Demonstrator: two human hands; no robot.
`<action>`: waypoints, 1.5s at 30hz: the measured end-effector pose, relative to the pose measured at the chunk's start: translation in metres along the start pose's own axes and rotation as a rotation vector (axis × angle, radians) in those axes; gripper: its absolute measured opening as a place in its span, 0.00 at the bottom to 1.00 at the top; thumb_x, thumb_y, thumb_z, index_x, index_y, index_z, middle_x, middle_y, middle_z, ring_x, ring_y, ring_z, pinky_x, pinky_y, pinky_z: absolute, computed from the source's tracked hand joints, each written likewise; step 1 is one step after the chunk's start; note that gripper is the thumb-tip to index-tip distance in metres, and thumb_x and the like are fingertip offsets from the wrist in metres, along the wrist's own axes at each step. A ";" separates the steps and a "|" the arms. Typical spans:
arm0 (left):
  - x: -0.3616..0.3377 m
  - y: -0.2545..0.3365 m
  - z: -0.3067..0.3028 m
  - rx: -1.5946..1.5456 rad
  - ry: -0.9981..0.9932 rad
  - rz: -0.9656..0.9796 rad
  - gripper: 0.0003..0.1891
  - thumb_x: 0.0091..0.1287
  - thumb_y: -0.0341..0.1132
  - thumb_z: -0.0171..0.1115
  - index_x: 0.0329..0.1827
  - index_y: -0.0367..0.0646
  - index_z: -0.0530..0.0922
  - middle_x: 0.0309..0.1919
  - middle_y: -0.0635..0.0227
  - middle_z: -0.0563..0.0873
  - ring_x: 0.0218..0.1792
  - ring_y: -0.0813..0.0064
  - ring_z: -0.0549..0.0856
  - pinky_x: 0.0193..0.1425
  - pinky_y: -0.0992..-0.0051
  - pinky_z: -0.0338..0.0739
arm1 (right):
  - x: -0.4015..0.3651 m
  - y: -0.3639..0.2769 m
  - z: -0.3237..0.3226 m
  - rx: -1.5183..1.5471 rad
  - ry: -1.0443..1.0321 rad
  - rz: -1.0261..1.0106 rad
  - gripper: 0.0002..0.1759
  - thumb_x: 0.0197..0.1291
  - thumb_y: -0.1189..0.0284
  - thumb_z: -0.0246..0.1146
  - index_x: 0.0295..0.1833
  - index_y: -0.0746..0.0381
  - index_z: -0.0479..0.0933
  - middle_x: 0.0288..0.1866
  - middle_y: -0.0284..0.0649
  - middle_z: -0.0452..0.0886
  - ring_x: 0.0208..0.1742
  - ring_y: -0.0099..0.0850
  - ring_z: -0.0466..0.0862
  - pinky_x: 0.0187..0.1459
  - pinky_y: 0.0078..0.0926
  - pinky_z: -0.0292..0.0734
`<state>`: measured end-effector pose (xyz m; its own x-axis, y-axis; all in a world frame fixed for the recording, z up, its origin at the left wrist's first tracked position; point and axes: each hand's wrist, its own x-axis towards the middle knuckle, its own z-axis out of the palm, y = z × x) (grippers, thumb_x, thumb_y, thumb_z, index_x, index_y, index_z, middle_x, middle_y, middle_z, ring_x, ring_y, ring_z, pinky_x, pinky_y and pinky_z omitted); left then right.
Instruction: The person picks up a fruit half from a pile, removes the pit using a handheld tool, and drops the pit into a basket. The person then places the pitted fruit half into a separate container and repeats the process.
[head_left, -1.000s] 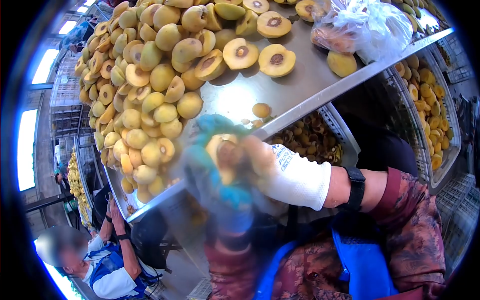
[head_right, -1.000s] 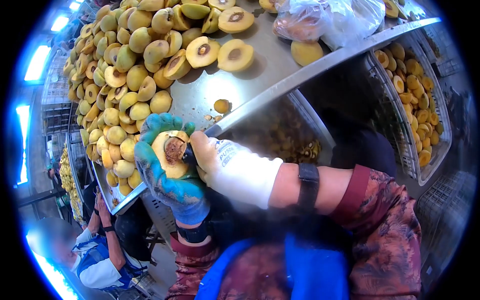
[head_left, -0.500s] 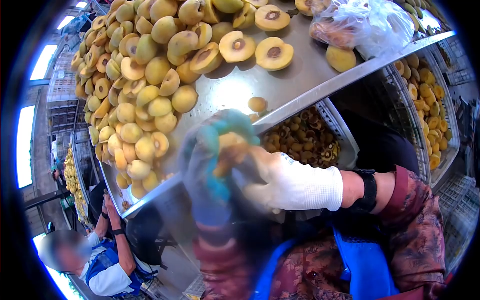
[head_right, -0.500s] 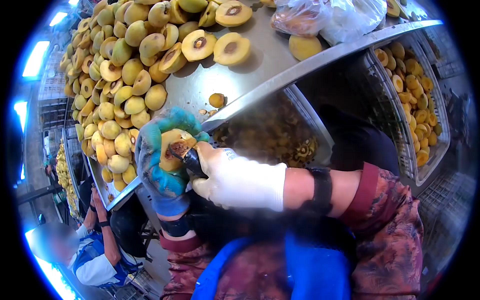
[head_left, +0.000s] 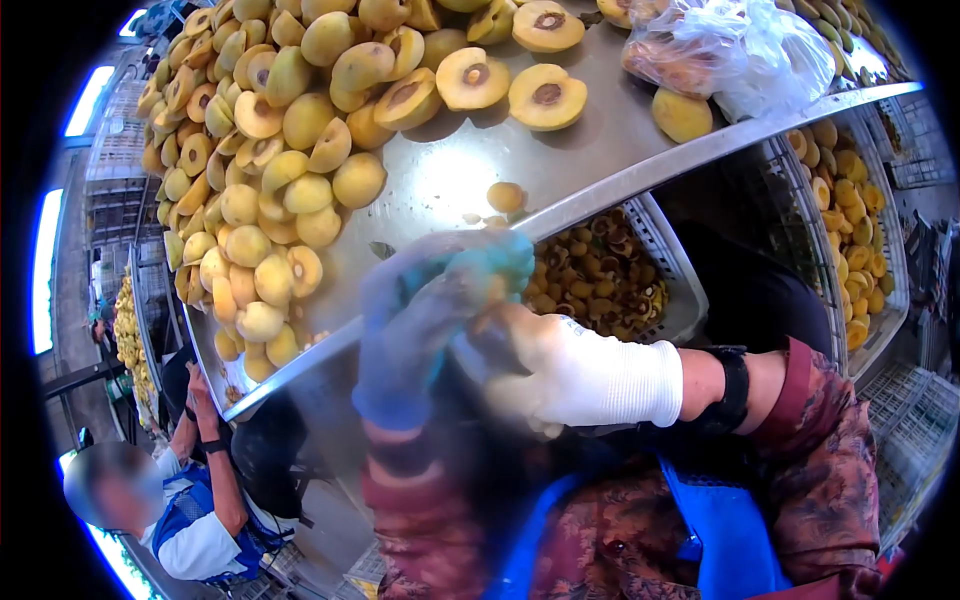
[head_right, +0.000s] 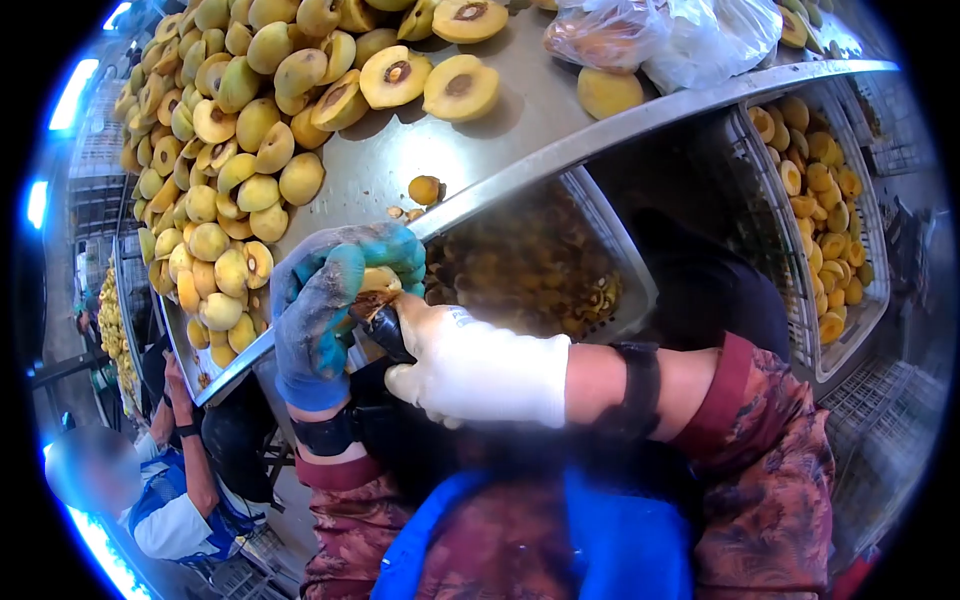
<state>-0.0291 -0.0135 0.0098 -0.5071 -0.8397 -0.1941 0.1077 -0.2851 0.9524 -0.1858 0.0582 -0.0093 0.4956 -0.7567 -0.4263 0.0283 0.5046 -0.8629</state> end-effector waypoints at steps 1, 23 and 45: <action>0.000 0.003 0.003 0.007 0.003 -0.035 0.15 0.63 0.27 0.58 0.51 0.28 0.79 0.48 0.52 0.86 0.42 0.64 0.86 0.43 0.74 0.81 | -0.003 -0.009 -0.002 0.123 -0.057 0.100 0.22 0.63 0.69 0.61 0.55 0.71 0.64 0.22 0.36 0.75 0.20 0.25 0.78 0.21 0.27 0.73; 0.019 -0.015 -0.003 -0.521 0.363 0.195 0.29 0.77 0.55 0.45 0.62 0.37 0.75 0.53 0.52 0.84 0.52 0.55 0.84 0.55 0.50 0.82 | -0.002 0.010 -0.032 -1.223 0.224 -0.302 0.05 0.62 0.73 0.56 0.44 0.59 0.71 0.34 0.47 0.80 0.33 0.49 0.84 0.30 0.44 0.79; 0.004 -0.026 0.009 1.040 0.338 0.666 0.21 0.78 0.44 0.43 0.52 0.32 0.76 0.45 0.54 0.84 0.44 0.65 0.85 0.51 0.66 0.81 | 0.008 0.005 -0.022 -1.093 0.513 -0.556 0.09 0.59 0.76 0.57 0.46 0.63 0.70 0.33 0.50 0.78 0.31 0.46 0.83 0.29 0.40 0.78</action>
<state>-0.0420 -0.0051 -0.0135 -0.3555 -0.7989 0.4852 -0.5377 0.5994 0.5929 -0.2005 0.0457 -0.0224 0.2569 -0.9441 0.2067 -0.7083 -0.3294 -0.6244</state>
